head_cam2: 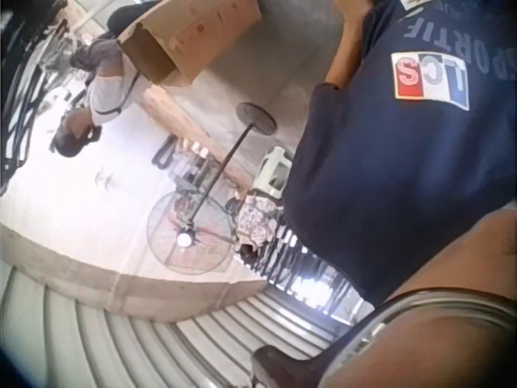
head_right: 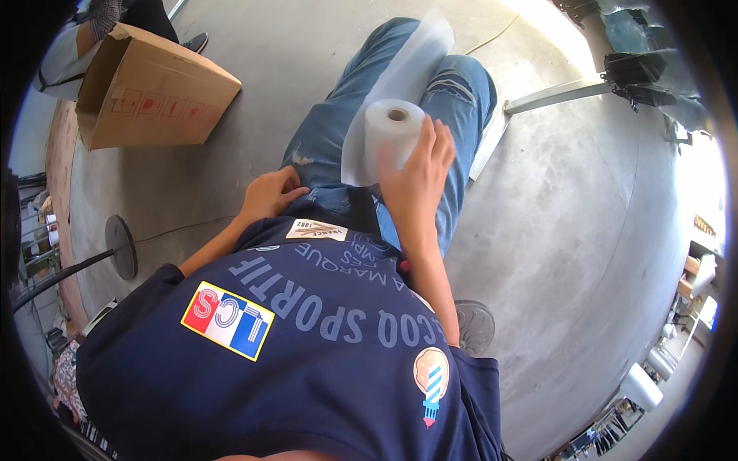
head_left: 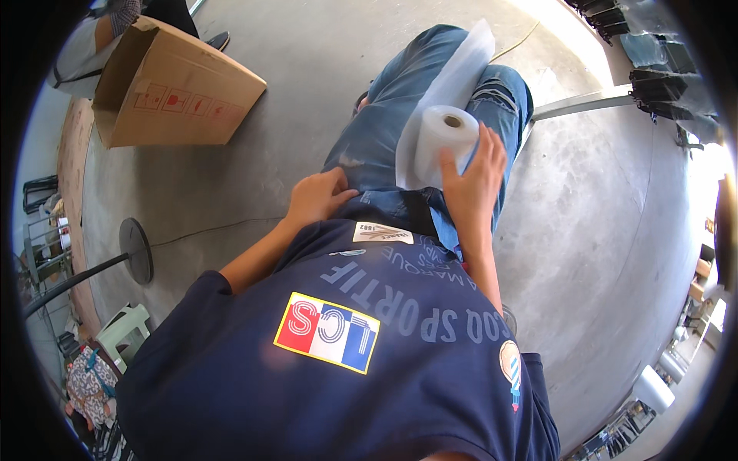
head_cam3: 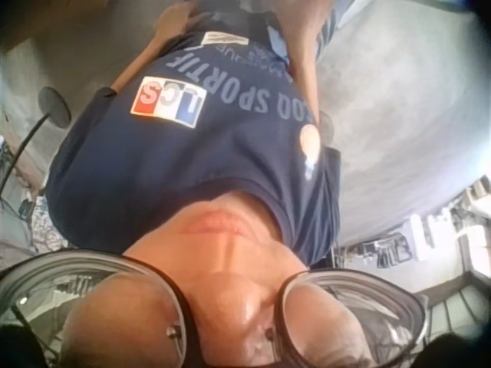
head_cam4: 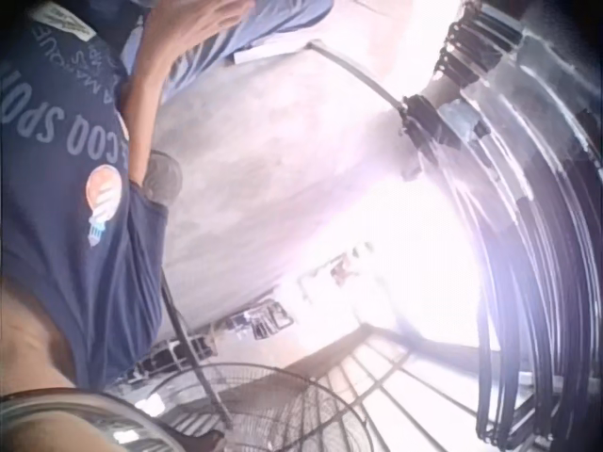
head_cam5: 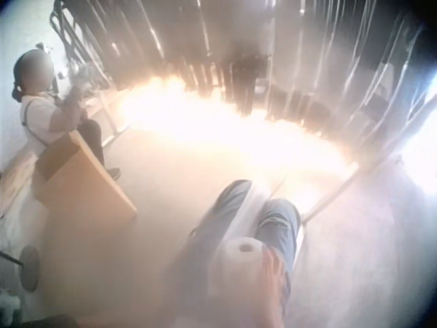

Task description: The person wraps the ends of black metal rods suspended from a rack using a roll of plastic film. The person pulls plastic sheets from their lap, positions them around the bottom of the rods, and then uses a roll of plastic film to secure the wrapping in place.

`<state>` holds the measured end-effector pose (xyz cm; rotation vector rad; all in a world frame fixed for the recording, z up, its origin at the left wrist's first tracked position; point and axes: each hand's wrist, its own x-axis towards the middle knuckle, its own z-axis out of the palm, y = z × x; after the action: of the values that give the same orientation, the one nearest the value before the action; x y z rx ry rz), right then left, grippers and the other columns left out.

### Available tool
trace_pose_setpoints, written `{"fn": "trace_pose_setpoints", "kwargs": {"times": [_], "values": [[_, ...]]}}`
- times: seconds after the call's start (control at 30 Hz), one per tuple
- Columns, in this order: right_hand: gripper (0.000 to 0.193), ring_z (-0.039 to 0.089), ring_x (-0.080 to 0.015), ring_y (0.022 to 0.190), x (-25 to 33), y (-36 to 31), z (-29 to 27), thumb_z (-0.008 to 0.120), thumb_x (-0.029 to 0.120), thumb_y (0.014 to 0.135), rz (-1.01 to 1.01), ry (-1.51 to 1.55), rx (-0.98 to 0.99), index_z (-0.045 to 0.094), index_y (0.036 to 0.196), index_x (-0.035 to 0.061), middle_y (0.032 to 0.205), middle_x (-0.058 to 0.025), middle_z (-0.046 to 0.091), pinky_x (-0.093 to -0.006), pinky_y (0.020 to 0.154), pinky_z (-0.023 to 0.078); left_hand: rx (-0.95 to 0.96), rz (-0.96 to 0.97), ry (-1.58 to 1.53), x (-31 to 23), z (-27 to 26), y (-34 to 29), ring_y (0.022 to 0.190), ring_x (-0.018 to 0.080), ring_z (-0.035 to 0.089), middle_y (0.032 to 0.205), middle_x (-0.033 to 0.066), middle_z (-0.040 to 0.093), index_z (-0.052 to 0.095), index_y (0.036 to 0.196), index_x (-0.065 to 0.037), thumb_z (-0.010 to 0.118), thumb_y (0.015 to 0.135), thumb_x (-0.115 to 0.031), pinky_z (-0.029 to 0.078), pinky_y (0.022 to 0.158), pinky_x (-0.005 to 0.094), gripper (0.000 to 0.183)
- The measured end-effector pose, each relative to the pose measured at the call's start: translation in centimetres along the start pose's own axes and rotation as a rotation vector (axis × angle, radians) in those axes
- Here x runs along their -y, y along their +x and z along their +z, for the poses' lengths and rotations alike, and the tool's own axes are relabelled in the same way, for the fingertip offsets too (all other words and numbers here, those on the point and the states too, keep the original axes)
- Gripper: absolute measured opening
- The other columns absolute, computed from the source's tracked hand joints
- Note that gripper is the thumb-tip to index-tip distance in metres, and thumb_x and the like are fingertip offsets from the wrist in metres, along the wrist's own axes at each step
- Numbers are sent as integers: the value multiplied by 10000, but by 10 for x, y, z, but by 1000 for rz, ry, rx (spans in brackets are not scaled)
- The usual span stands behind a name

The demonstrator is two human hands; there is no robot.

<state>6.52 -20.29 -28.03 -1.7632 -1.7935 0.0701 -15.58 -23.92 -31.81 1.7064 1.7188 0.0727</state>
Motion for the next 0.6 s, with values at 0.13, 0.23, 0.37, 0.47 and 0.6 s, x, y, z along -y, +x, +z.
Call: {"fn": "trace_pose_setpoints", "kwargs": {"times": [0.13, 0.23, 0.37, 0.47, 0.6], "values": [[179, 518, -300, 839, 28, -4, -16, 536, 59, 734, -251, 477, -32, 568, 910, 41, 884, -140, 551, -364, 739, 422, 8, -66, 29, 1, -4, -13, 740, 294, 549, 763, 90, 570, 593, 808, -102, 543, 767, -298, 406, 605, 401, 206], [123, 544, -269, 777, 38, -18, 4, 579, 49, 704, -312, 486, 480, 569, 825, 31, 786, -102, 547, -342, 662, 445, -87, 23, 96, 5, 2, -18, 751, 303, 548, 817, 97, 560, 591, 863, -113, 531, 776, -261, 416, 621, 394, 181], [108, 547, -276, 796, 30, -33, 33, 592, 104, 706, -436, 262, 564, 554, 772, 27, 772, -101, 530, -377, 633, 452, -255, 232, 128, 8, 10, -22, 752, 324, 544, 860, 108, 554, 582, 922, -101, 536, 773, -202, 429, 644, 380, 185], [99, 552, -283, 767, 32, -29, 51, 584, 102, 704, -444, 148, 587, 522, 708, 25, 747, -108, 524, -389, 616, 447, -355, 424, -38, 12, 15, -17, 760, 285, 558, 884, 94, 578, 562, 975, -41, 554, 770, -148, 436, 662, 341, 231], [83, 550, -295, 617, 36, -15, 58, 586, 43, 634, -387, 299, 406, 505, 650, 35, 684, -105, 518, -371, 523, 432, -116, 127, -444, -1, 23, 3, 747, 235, 575, 819, 126, 599, 553, 936, 26, 583, 741, -130, 434, 661, 301, 252]]}}
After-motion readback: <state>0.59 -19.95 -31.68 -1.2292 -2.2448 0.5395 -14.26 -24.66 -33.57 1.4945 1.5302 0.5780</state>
